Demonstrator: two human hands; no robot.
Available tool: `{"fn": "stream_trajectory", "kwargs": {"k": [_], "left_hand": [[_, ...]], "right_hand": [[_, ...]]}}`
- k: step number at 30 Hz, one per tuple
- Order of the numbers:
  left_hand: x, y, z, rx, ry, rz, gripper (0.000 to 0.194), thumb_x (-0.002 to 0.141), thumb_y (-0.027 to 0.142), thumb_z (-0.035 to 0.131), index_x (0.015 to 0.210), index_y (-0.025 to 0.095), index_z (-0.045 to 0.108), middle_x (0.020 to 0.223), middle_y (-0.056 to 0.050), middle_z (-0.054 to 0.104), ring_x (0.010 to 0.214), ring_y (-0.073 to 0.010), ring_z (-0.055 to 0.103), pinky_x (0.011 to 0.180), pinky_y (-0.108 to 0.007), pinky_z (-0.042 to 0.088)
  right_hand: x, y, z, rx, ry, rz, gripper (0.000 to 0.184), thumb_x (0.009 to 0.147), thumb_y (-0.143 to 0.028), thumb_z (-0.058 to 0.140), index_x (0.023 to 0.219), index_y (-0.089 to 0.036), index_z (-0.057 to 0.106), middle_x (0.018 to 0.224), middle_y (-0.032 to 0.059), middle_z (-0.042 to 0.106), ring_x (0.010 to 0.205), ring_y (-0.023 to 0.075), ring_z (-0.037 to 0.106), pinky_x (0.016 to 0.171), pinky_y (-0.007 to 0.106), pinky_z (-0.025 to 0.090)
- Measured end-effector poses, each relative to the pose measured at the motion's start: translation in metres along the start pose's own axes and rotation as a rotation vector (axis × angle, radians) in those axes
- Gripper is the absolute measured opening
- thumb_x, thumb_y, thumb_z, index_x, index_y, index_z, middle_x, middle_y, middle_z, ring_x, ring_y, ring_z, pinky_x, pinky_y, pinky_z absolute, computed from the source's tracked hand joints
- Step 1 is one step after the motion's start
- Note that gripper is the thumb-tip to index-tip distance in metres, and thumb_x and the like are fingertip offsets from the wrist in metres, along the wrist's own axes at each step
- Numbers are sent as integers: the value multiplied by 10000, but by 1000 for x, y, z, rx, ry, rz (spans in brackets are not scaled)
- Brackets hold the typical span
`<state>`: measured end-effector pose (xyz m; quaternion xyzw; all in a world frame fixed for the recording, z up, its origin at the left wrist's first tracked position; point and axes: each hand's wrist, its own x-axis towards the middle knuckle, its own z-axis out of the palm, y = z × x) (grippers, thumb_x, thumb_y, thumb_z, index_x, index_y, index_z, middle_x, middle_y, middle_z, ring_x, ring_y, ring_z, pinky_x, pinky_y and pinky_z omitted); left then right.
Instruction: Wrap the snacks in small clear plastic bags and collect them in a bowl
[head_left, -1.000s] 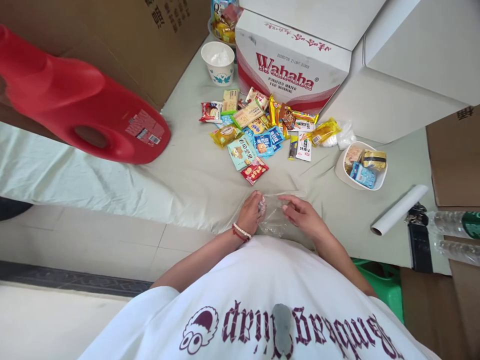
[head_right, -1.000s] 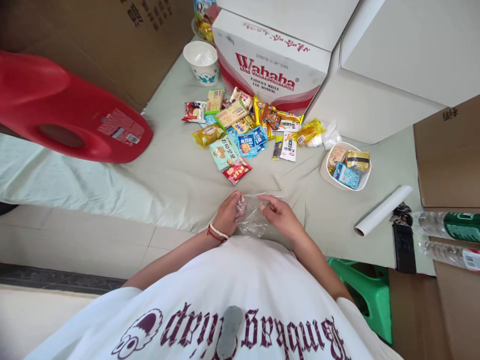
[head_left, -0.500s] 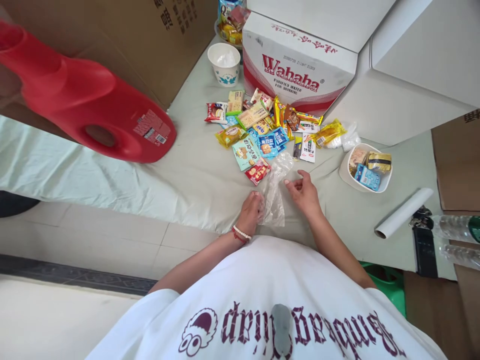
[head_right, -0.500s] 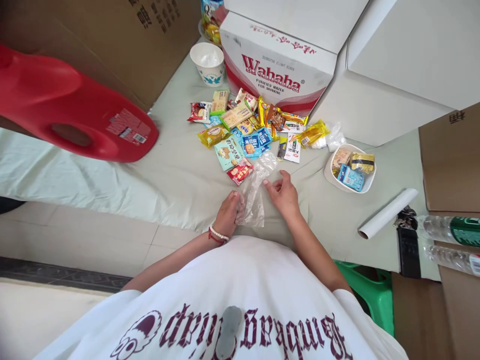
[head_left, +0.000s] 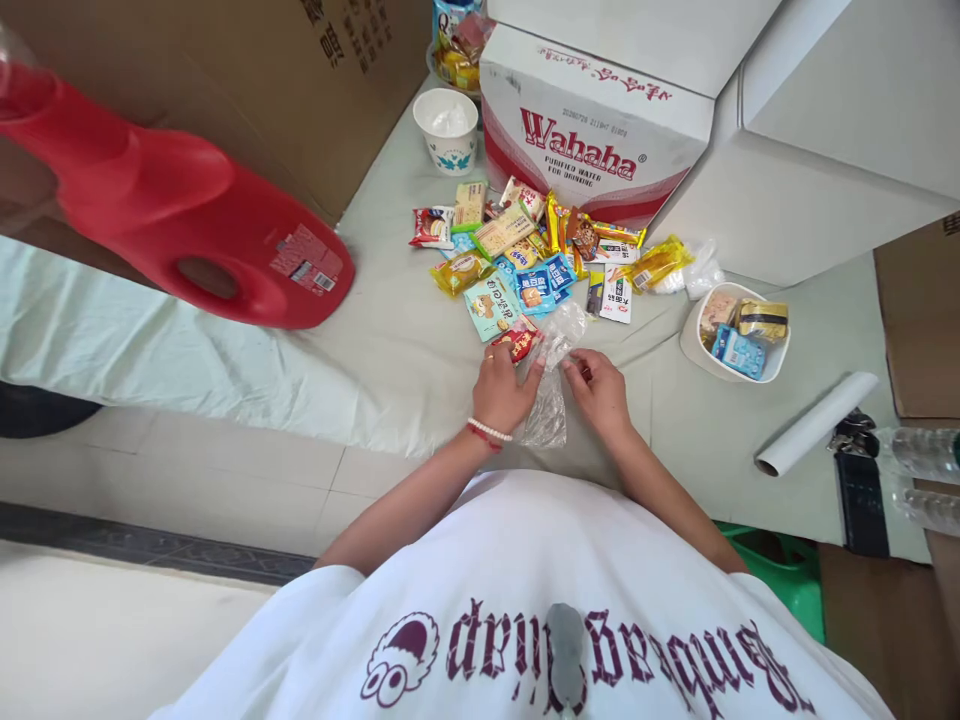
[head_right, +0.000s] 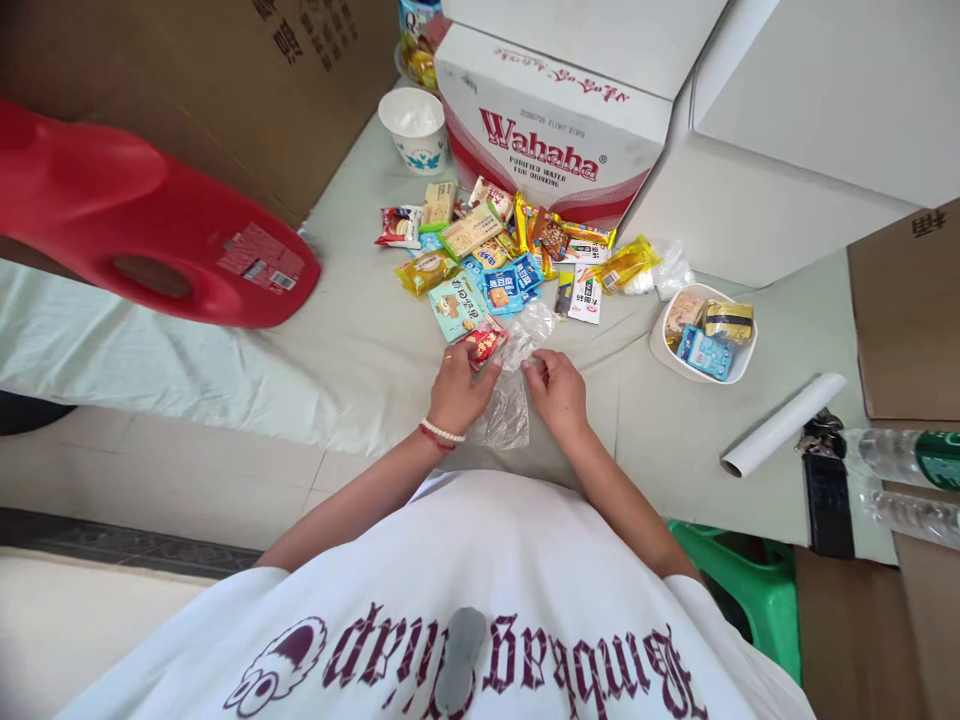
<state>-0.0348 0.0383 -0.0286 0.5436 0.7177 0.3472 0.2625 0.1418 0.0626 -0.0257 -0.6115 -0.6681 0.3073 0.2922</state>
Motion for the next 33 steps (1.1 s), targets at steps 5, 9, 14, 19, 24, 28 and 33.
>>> {"fn": "stream_trajectory", "kwargs": {"k": [5,9,14,19,24,28,33], "left_hand": [[24,-14,21,-101,-27,-73,220,956,337,545,771,218,561,700,-12,608,674,-191,588,669,-308,443],[26,-29,22,-302,44,-171,260,946,367,545,724,231,531,588,30,552,564,-160,518,588,-283,396],[15,-28,24,-486,90,-184,310,950,487,566,773,235,530,621,35,528,577,-148,493,583,-277,403],[-8,-3,21,-718,-91,-142,398,950,600,546,798,235,502,620,47,485,546,-124,460,550,-263,389],[-28,18,16,-741,-203,-35,406,931,591,593,808,208,541,654,45,512,572,-107,443,558,-249,384],[-29,15,16,-714,-113,-62,408,951,585,567,805,207,518,685,32,546,574,-104,453,558,-247,394],[-24,-1,20,-841,32,-275,413,937,605,571,824,228,450,696,48,494,518,-90,428,466,-224,357]], "right_hand": [[18,0,18,137,-115,99,353,839,-499,651,995,-187,708,797,28,697,668,173,575,685,301,458],[12,12,13,372,-55,191,297,834,-484,633,835,-193,687,696,-3,630,623,148,520,626,276,428],[-25,37,-20,323,127,355,282,827,-451,638,923,-188,674,788,8,639,672,151,537,657,286,457],[-42,12,-41,231,231,207,218,859,-422,651,929,-215,654,839,11,628,740,162,561,724,309,485],[-28,-37,-16,549,-149,158,315,857,-533,676,886,-220,648,864,23,662,779,176,609,662,290,505],[-24,-36,3,689,-142,200,283,812,-487,725,846,-214,658,804,-1,659,753,157,596,748,298,506],[-28,-17,-5,883,-15,392,281,757,-463,787,812,-225,647,803,-24,631,703,122,563,681,265,526]]}}
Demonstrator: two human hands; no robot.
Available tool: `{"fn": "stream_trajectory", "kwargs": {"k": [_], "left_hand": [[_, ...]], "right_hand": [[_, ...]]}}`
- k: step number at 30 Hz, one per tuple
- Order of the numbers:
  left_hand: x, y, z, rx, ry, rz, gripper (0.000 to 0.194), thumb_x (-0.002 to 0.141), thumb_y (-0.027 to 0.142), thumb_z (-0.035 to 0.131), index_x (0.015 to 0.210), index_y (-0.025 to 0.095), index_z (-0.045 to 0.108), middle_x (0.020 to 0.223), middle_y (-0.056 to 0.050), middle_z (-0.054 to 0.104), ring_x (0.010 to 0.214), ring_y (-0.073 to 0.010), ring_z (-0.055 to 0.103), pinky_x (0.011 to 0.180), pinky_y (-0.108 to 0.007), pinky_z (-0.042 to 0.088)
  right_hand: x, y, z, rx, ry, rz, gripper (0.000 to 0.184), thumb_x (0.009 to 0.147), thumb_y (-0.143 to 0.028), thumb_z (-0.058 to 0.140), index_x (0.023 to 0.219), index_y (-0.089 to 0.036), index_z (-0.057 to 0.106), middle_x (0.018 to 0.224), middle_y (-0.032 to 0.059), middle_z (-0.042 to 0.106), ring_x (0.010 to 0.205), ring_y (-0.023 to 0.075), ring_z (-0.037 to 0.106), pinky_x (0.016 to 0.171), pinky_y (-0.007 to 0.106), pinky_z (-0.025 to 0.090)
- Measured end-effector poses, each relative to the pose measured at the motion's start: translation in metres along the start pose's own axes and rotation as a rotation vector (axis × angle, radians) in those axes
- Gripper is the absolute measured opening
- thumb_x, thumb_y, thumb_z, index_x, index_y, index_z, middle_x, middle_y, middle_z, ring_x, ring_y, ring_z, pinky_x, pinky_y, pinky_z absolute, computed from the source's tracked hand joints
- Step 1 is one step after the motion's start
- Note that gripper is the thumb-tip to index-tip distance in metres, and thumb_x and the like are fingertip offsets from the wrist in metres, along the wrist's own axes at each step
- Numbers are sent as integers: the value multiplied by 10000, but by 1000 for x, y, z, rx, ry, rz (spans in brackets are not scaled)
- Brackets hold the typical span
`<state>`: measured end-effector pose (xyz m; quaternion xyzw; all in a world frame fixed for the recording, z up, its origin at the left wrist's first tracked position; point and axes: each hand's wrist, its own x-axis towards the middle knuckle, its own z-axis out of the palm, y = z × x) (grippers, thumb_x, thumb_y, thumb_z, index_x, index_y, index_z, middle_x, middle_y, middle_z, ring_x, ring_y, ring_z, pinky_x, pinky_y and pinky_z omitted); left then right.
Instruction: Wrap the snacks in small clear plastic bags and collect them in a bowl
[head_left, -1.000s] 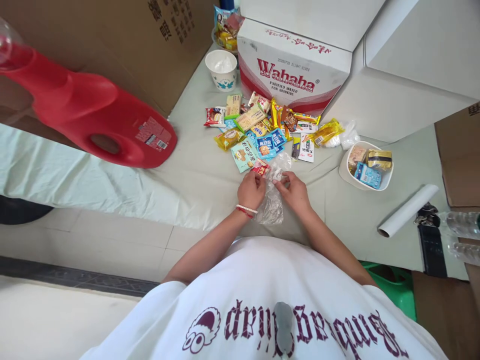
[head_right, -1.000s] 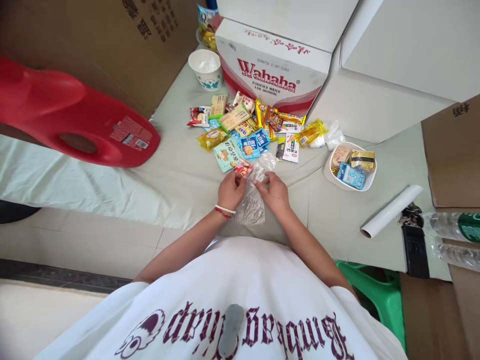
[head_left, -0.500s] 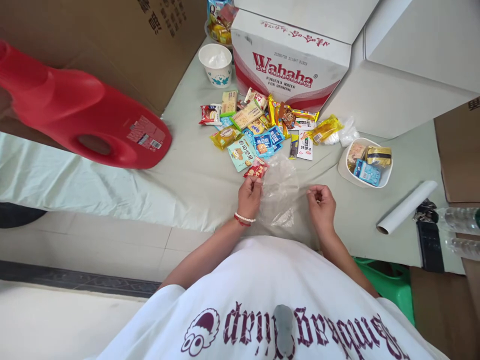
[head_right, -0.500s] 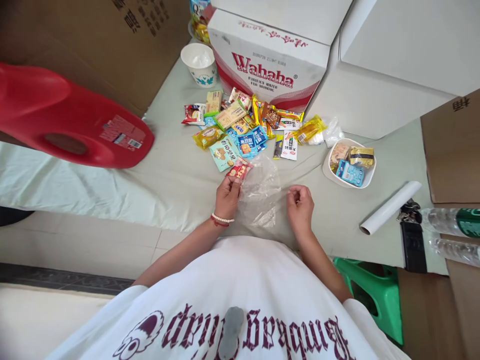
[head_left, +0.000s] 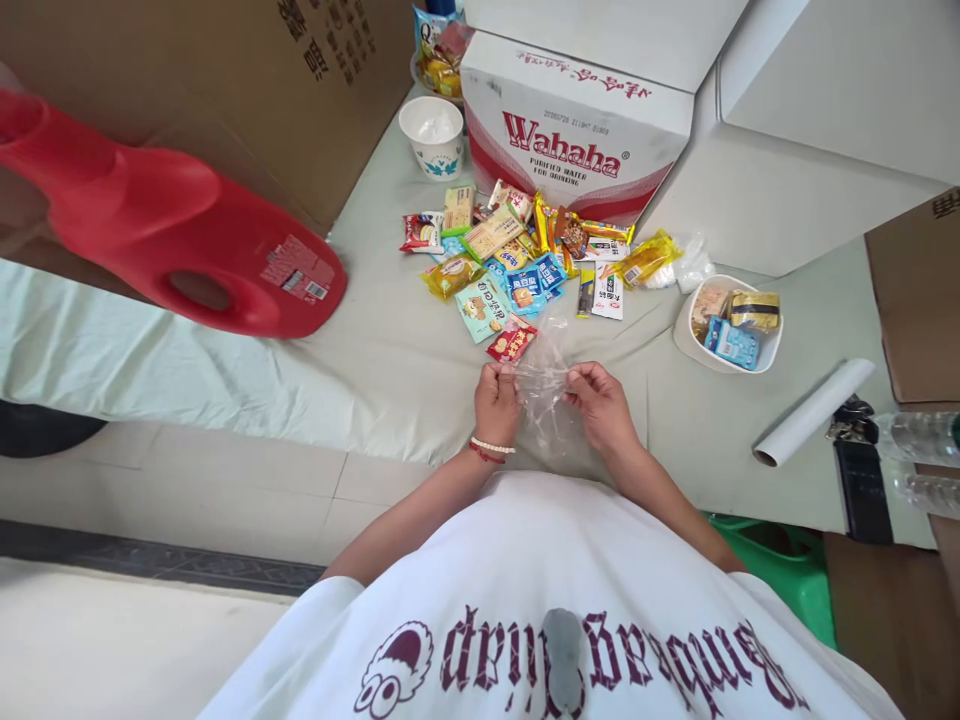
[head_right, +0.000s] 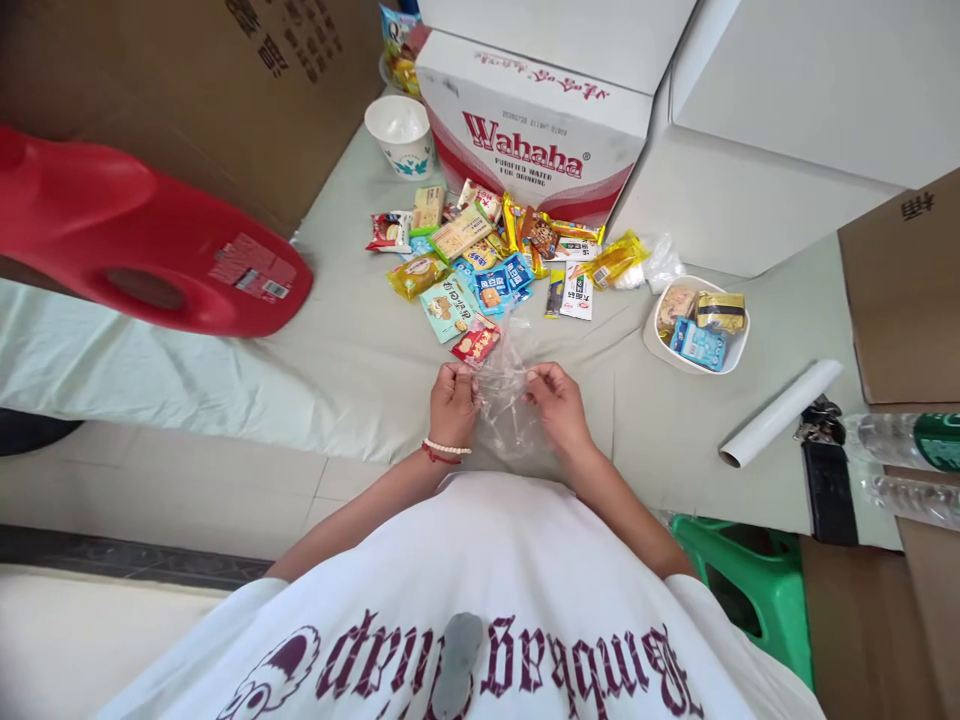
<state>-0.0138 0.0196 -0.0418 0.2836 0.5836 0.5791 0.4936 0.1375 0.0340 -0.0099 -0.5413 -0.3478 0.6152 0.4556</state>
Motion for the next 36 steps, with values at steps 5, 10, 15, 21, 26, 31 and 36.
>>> {"fn": "stream_trajectory", "kwargs": {"k": [5,10,15,21,26,31,36], "left_hand": [[11,-1,-21,-4,56,-48,403,918,590,601,828,238,425,670,64,424,518,-91,384,440,-199,340],[23,7,-50,217,13,-9,374,944,587,539,851,237,445,691,50,457,528,-109,410,469,-226,385],[23,6,-61,701,142,318,251,962,463,529,941,214,543,823,-40,584,757,-199,566,755,-365,516],[17,13,-46,1098,-255,799,225,929,215,553,1071,281,715,1207,-106,704,1285,-287,563,1140,-528,337],[29,24,-46,1211,-842,740,610,900,236,560,1503,286,483,1556,-111,520,1456,-294,452,1257,-626,42],[37,27,-63,1298,-992,546,970,832,452,651,1642,191,186,1685,-191,273,1527,-341,343,1243,-639,-82],[38,25,-60,1193,-967,509,706,905,373,512,1572,194,366,1684,-174,284,1539,-323,329,1241,-637,-76]], "right_hand": [[0,-11,-44,225,102,121,381,671,-430,879,836,-229,600,862,-12,688,693,104,612,600,218,566],[6,-11,-99,90,168,123,420,625,-424,901,811,-206,594,741,-31,647,530,55,505,415,142,419],[8,-1,-128,-238,234,31,344,757,-489,767,841,-213,580,740,-5,646,564,101,533,460,211,437],[-5,-11,-109,-738,494,-392,242,938,-456,562,960,-224,629,914,68,667,808,209,626,708,375,551],[-13,-2,-91,-1195,-75,-610,503,932,-459,626,1383,-240,593,1495,147,520,1388,337,440,1134,544,414],[-12,13,-145,-1323,-155,-490,695,906,-523,645,1504,-202,498,1608,183,385,1469,381,344,1171,625,349],[-16,-18,-136,-1218,22,-542,430,979,-420,535,1370,-267,631,1427,147,580,1330,333,515,1121,601,428]]}}
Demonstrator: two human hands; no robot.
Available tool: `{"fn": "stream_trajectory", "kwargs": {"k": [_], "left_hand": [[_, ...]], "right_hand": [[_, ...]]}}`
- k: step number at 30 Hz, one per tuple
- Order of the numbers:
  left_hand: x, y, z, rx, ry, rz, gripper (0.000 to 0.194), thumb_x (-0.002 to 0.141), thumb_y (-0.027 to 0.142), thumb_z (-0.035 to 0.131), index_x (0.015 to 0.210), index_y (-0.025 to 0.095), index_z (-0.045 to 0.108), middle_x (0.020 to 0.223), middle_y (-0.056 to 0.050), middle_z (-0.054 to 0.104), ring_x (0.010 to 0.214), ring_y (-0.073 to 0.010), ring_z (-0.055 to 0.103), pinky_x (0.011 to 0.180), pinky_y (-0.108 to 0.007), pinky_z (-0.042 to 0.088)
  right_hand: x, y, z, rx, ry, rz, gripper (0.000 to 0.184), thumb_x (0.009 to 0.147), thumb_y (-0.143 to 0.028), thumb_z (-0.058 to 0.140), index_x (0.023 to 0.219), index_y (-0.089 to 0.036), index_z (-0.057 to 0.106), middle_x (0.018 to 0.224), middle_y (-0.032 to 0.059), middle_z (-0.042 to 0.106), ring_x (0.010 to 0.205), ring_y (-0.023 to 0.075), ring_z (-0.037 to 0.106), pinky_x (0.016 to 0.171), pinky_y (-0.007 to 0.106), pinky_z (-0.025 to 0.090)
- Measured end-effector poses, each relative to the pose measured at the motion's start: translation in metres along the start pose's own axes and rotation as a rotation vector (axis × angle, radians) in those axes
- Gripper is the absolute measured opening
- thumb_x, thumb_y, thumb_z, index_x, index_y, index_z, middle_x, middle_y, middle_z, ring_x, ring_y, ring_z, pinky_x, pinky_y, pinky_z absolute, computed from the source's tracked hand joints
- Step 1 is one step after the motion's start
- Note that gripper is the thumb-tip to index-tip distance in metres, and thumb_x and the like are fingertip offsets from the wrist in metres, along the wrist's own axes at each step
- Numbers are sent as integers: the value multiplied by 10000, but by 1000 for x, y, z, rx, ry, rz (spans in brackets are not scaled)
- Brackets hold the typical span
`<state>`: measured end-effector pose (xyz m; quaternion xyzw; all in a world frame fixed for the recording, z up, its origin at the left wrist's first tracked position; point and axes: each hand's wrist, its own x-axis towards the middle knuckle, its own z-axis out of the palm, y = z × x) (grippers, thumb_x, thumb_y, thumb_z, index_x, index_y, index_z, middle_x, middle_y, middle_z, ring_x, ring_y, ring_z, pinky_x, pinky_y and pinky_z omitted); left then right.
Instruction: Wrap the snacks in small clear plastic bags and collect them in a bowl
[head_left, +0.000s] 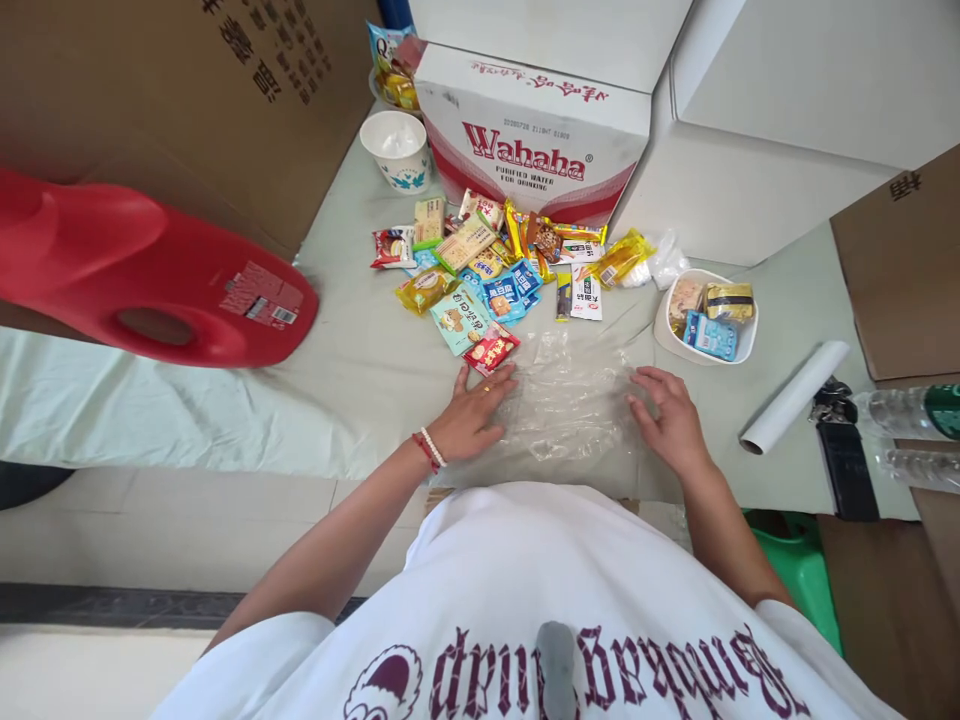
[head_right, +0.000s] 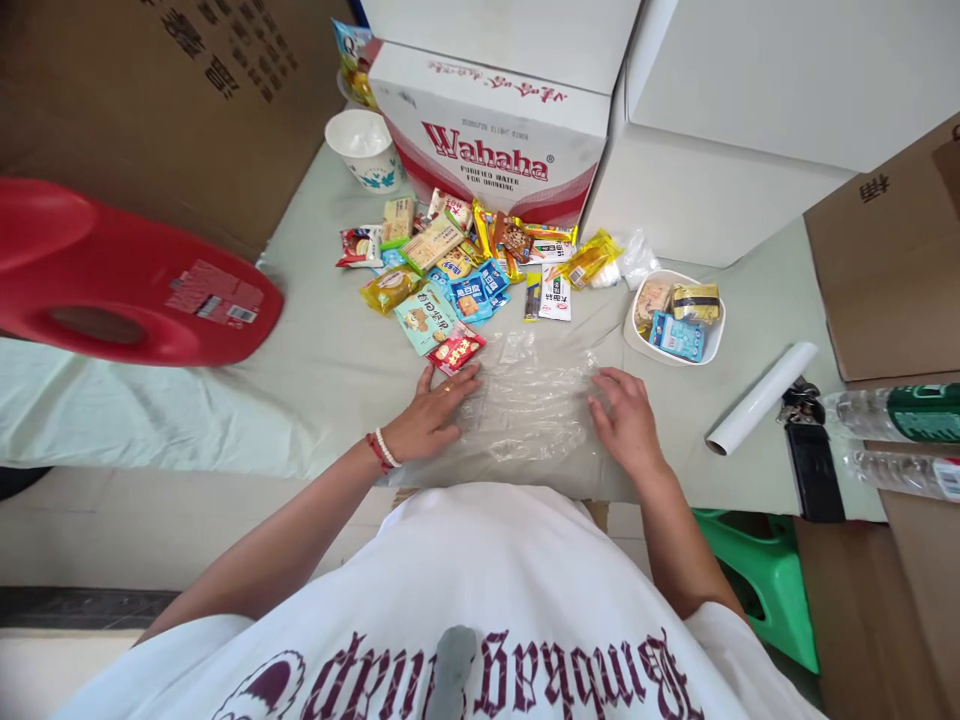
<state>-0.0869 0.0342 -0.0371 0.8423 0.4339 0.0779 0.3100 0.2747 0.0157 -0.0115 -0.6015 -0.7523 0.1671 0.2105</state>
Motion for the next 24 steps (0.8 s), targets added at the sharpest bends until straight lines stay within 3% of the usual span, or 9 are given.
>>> {"fn": "stream_trajectory", "kwargs": {"k": [2,5,8,11,13,16,18,20,24], "left_hand": [[6,7,5,-64,115,-83,529,994,348,374,1498,223,468,1623,-141,426,1489,-274,426,1253,-626,-36],[14,18,16,-42,287,-210,476,1042,419,342,1446,243,523,1536,-132,545,1405,-268,529,1253,-639,-14],[12,24,25,67,300,-186,608,984,521,502,1526,253,444,1597,-157,457,1436,-315,487,1236,-667,-85],[3,22,29,141,205,-102,799,901,619,604,1582,273,370,1664,-148,330,1502,-345,387,1216,-675,-153],[-3,19,29,175,151,-78,903,840,681,647,1594,279,354,1679,-144,291,1525,-366,338,1215,-684,-147],[-7,16,28,207,107,-70,979,794,719,673,1604,281,340,1687,-144,272,1539,-383,300,1222,-694,-110],[-6,15,27,213,102,-68,991,787,729,673,1605,279,341,1685,-145,277,1539,-387,298,1225,-695,-97],[-6,15,28,210,110,-69,990,783,737,672,1600,278,354,1680,-146,293,1537,-389,300,1228,-692,-88],[-5,17,28,190,139,-84,973,779,744,674,1585,282,388,1667,-149,328,1535,-395,302,1234,-688,-61]], "right_hand": [[7,-31,7,50,-58,-118,388,1001,-335,490,1350,-280,650,1449,116,581,1358,298,505,1160,563,412],[2,-65,29,107,-353,-311,400,981,-247,513,1352,-263,664,1558,84,502,1459,275,423,1219,520,367],[-12,-65,30,200,-596,-358,413,948,-237,592,1354,-226,670,1596,91,463,1512,284,360,1238,517,340],[-6,-45,3,392,-739,-278,314,968,-332,604,1240,-242,731,1428,86,634,1351,257,562,1140,468,462],[22,-33,-15,446,-682,-139,296,1000,-395,543,1164,-264,752,1202,64,746,1091,223,701,975,418,562],[93,-31,-16,286,-365,-34,313,977,-416,536,1130,-244,749,1125,82,745,967,239,699,868,403,562],[144,-43,4,172,-320,-41,275,953,-381,555,1080,-232,749,1118,96,738,975,253,682,883,398,535],[186,-65,32,8,-313,52,283,948,-408,569,1058,-207,735,1069,127,738,959,287,672,891,424,508],[231,-102,87,-109,-80,310,464,933,-507,597,1217,-145,655,1123,202,712,1034,360,659,892,456,488]]}}
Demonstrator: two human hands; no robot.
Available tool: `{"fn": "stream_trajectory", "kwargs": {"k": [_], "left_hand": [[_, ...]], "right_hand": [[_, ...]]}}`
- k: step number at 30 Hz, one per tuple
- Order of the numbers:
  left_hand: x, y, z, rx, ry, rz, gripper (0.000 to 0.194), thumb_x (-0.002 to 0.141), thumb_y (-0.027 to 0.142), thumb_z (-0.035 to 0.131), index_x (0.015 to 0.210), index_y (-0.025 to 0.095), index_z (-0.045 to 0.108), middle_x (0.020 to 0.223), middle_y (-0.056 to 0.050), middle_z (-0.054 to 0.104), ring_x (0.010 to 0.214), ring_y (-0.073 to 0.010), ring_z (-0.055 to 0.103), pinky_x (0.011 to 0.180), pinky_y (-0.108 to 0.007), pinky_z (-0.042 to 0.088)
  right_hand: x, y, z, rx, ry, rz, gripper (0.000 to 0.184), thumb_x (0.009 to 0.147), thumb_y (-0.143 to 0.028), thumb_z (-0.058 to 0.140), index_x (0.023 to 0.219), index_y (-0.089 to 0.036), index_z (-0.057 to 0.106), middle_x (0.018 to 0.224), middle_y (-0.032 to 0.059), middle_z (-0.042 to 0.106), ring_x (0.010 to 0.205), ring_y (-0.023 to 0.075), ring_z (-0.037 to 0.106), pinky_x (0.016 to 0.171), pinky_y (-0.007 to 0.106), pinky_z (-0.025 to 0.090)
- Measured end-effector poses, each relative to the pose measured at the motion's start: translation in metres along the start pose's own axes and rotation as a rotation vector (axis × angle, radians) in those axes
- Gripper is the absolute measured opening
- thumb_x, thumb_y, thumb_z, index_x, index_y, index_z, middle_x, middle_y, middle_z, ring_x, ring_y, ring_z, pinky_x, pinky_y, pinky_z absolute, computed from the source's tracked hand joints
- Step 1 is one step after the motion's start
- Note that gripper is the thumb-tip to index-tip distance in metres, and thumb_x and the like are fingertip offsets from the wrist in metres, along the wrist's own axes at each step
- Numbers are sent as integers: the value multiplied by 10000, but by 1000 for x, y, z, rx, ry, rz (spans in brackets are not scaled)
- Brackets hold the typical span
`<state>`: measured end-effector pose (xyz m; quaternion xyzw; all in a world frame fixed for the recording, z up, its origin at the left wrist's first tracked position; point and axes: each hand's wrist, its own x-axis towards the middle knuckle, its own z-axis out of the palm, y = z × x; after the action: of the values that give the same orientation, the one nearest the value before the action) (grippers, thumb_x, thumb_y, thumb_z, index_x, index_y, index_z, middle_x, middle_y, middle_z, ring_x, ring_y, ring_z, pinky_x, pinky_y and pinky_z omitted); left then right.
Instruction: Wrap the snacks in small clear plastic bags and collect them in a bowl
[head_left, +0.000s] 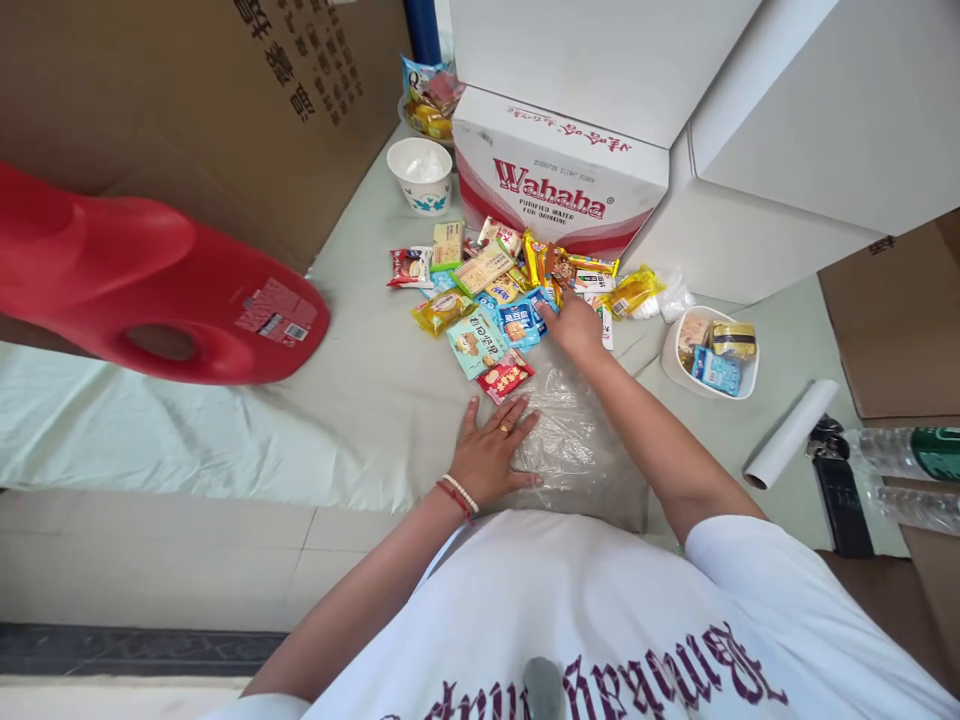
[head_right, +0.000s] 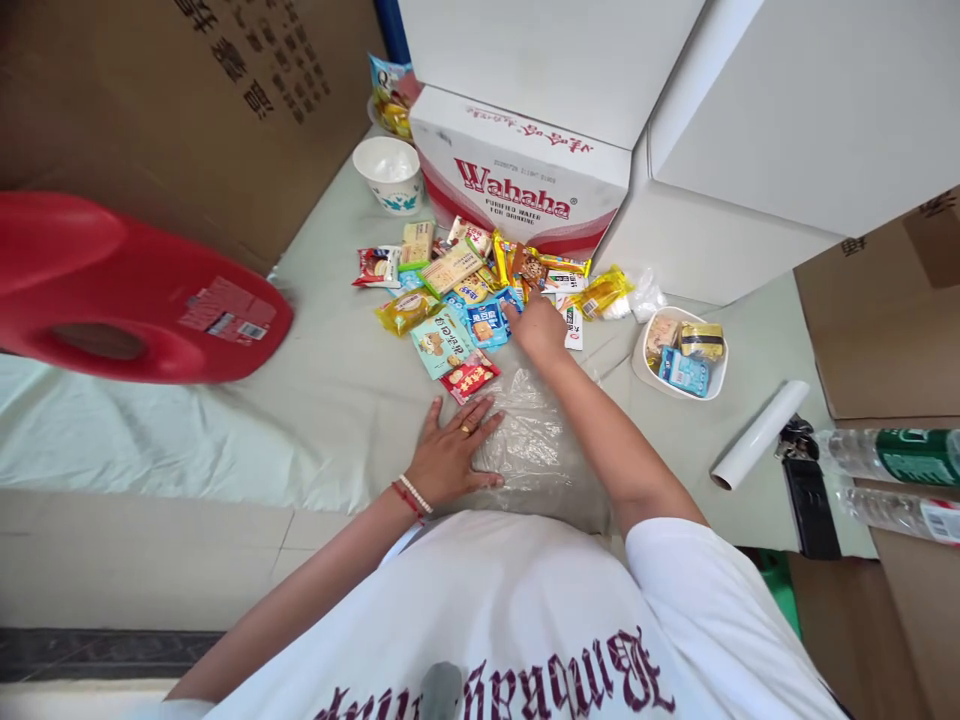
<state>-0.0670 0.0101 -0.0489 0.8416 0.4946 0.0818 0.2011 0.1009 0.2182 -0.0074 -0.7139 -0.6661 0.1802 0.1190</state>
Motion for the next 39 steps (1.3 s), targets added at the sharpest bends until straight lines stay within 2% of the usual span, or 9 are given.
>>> {"fn": "stream_trajectory", "kwargs": {"k": [5,10,15,21,25,28,31,35,39], "left_hand": [[-1,0,1,-29,14,2,965,781,753,664,1580,282,397,1667,-138,332,1527,-390,320,1238,-690,-61],[-2,-1,1,-53,20,11,970,782,745,676,1584,285,384,1676,-134,312,1521,-371,335,1241,-664,-103],[-2,-1,1,-43,30,12,944,799,726,671,1584,286,384,1679,-129,306,1520,-372,339,1244,-672,-82],[-2,0,0,-33,35,8,906,818,729,647,1574,292,405,1672,-122,327,1516,-365,348,1248,-666,-71],[-1,-1,0,-15,44,4,888,823,733,633,1561,282,431,1665,-127,344,1513,-370,354,1252,-666,-45],[-1,-1,1,-11,48,6,881,820,733,639,1548,274,451,1663,-122,351,1510,-364,360,1256,-663,-41],[-1,0,2,-12,58,11,878,819,724,649,1548,276,449,1665,-111,349,1505,-356,368,1257,-664,-47],[-1,-1,4,-13,80,10,862,826,718,645,1545,282,454,1661,-113,358,1497,-359,379,1259,-662,-42],[-2,-2,5,-22,87,32,844,835,713,640,1539,283,462,1653,-116,375,1497,-356,378,1257,-662,-49]], "right_hand": [[13,-2,24,277,112,13,337,888,-327,613,1171,-152,668,1043,112,737,960,279,667,892,398,504],[32,19,2,487,297,-141,356,943,-415,504,1141,-172,675,1073,88,691,981,223,631,886,369,513],[28,3,2,413,-56,-122,345,957,-456,502,1029,-161,665,941,97,672,921,263,620,854,441,523],[-25,-17,31,-111,150,-16,584,917,-502,603,1305,-68,565,1338,286,533,1272,441,432,1014,607,405],[-36,-22,37,-77,127,40,714,886,-571,644,1365,-54,524,1317,278,551,1260,433,443,1028,579,400],[-31,-32,42,21,89,61,800,793,-487,773,1411,-62,496,1289,247,582,1225,397,490,1025,514,421],[-26,-38,46,153,25,-34,601,792,-384,768,1301,-105,609,1180,163,635,1103,310,578,999,424,456],[-22,-31,23,254,-90,-271,309,850,-305,672,1128,-176,715,1047,65,645,927,223,623,894,343,498],[-8,-17,-35,-41,-47,-470,294,838,-235,673,1122,-209,742,1079,84,668,983,276,618,887,385,475]]}}
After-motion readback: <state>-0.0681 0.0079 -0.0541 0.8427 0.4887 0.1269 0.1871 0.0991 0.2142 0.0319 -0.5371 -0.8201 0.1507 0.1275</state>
